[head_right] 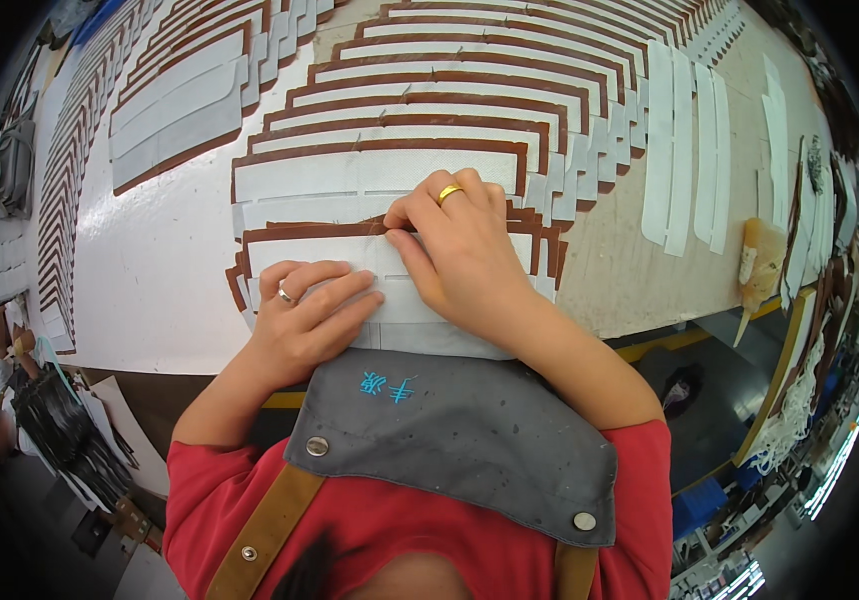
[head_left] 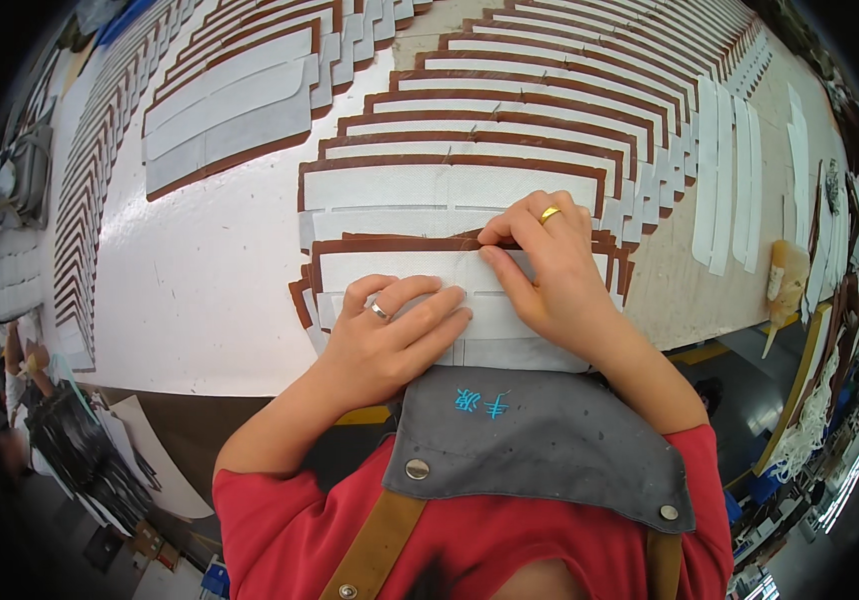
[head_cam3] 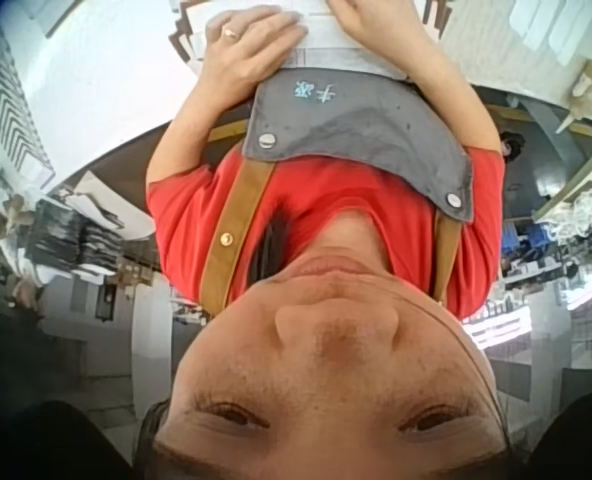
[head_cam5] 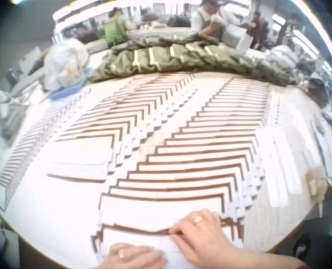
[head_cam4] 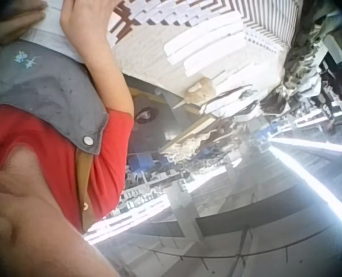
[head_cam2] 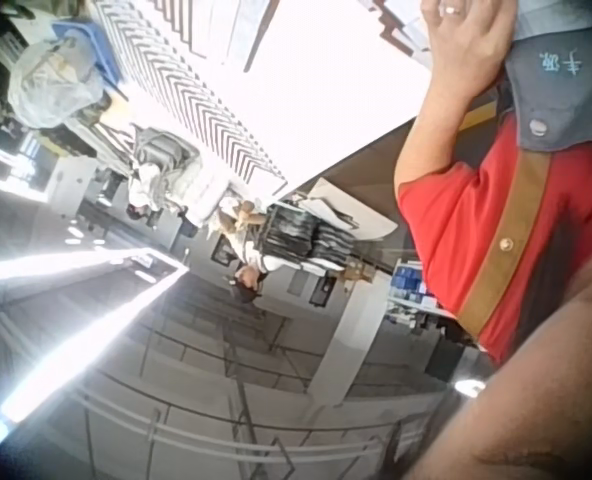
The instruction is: The person applies glue from a squeeze bottle onto white rectangular mask blanks laid out on a table. They then pick up brown mask frames, align them with the glued blanks, and press them together to form assembled units. The person stacks the finished assemblies on the table and repeats the process with new blanks and frames.
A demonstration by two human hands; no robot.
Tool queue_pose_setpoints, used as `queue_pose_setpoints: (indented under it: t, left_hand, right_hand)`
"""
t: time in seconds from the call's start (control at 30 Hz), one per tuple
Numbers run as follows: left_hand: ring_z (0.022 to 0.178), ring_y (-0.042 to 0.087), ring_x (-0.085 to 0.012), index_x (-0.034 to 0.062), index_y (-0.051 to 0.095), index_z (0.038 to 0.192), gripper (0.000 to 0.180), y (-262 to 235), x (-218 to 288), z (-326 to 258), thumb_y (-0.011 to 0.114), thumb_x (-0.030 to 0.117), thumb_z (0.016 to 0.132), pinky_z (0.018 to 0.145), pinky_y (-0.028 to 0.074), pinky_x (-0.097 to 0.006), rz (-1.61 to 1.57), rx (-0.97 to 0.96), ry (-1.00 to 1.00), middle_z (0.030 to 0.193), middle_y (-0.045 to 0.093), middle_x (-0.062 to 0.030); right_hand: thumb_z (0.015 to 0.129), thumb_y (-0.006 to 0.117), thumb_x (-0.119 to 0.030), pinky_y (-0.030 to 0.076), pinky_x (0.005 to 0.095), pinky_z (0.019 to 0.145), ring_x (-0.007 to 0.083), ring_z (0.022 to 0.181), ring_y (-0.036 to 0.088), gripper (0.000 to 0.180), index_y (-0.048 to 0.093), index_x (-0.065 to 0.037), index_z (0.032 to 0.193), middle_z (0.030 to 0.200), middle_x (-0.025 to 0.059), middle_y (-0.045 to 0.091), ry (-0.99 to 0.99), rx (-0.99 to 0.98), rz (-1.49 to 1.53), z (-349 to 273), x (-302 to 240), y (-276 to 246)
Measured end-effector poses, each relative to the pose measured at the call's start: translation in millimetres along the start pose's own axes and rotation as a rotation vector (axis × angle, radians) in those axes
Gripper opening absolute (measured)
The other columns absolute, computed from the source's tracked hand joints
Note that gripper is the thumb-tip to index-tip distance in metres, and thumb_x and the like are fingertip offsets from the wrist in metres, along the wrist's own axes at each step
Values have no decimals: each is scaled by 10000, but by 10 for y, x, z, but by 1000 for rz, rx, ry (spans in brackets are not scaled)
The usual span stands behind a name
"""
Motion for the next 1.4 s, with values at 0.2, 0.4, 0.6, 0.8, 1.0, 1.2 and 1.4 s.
queue_pose_setpoints:
  t: [0.2,0.4,0.6,0.8,1.0,1.2,1.4]
  left_hand:
    - [1008,545,-136,132,648,979,270,-10,6,-1,596,163,716,883,315,-334,15,-6,8,1090,587,18]
    - [1004,547,-133,132,646,988,290,16,-3,-41,656,141,699,885,323,-323,13,73,-54,1098,586,16]
    - [1022,550,-147,115,647,990,289,29,-6,-14,685,125,703,890,356,-323,19,90,-81,1100,598,0]
    - [1081,540,-196,98,647,995,289,32,-47,35,675,82,707,955,370,-397,-116,5,-130,1128,600,-28]
    - [1134,529,-257,79,642,1000,279,-113,-102,12,647,32,725,1026,328,-471,-453,-64,-251,1135,597,-68]
    - [1097,546,-253,65,620,1005,271,-145,9,-171,645,23,739,1025,343,-471,-432,33,-183,1074,597,-80]
    - [1015,484,-295,24,503,1177,420,-272,-306,-490,611,51,772,891,375,-410,-266,328,-616,1147,534,-137]
  right_hand:
    - [760,633,-51,305,347,750,214,835,443,110,566,-89,839,827,21,519,-65,59,-104,-30,-39,19]
    - [737,624,-58,306,353,760,218,820,433,129,557,-105,837,849,26,508,-118,94,-96,-53,-38,36]
    - [727,610,-79,366,363,790,219,892,484,185,591,-74,911,949,29,560,-194,59,-69,-158,-73,8]
    - [694,583,-25,436,341,794,218,897,533,252,633,-53,940,983,35,587,-154,-7,-181,-409,9,-131]
    - [692,627,-10,405,344,797,230,908,528,233,627,-40,923,988,47,594,0,75,-272,-506,196,-471]
    - [762,656,-85,363,361,818,217,935,501,140,609,-63,893,995,35,578,-56,17,-81,27,-101,-98]
    - [763,658,-80,342,345,823,195,926,504,85,599,-89,823,947,2,578,-105,11,-90,55,-71,-23]
Point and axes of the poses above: each hand's wrist, its own z-axis towards the middle knuckle, its own y-axis out of the palm, x = y × z, the point moved 3 cm from there along z, towards the middle knuckle
